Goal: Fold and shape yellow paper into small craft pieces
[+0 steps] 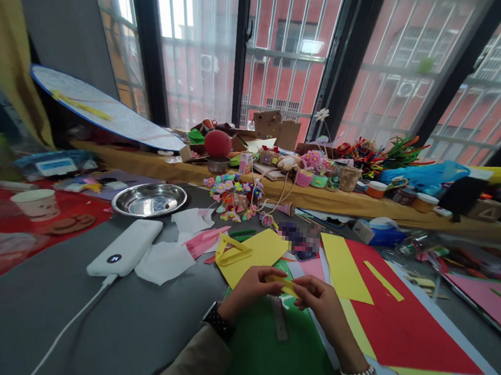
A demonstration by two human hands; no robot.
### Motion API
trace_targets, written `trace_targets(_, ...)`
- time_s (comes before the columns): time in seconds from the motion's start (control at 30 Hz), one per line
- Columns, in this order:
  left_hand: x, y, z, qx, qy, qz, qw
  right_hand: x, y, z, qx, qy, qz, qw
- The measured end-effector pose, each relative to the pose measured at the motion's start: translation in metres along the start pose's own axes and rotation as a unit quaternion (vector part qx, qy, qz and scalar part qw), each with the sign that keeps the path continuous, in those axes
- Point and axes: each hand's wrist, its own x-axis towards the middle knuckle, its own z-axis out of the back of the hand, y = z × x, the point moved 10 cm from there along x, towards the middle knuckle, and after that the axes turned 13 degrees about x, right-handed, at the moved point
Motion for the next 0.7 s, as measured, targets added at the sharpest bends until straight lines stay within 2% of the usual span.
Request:
trace_targets(0.13,-0.005,-0.03,0.002,0.138,-0.037,-0.128,0.981,0.0,-0.002,0.004,0.055,-0.016,-0.001,0.998)
trace_targets(0.23,-0.008,-0.04,0.003,0.167,-0.057,-0.16,0.971,0.0,0.0,0.005,0.06,-0.025,0.001,0.998)
trace_targets(0.53,-0.012,-0.046,0.021,0.184,-0.147,-0.154,0.96,-0.005,0.015,-0.01,0.03,0.026,0.027,0.999)
trace_targets(0.7,-0.012,-0.038,0.021,0.149,-0.146,-0.114,0.971,-0.003,0.013,-0.002,0.005,-0.014,0.041,0.999)
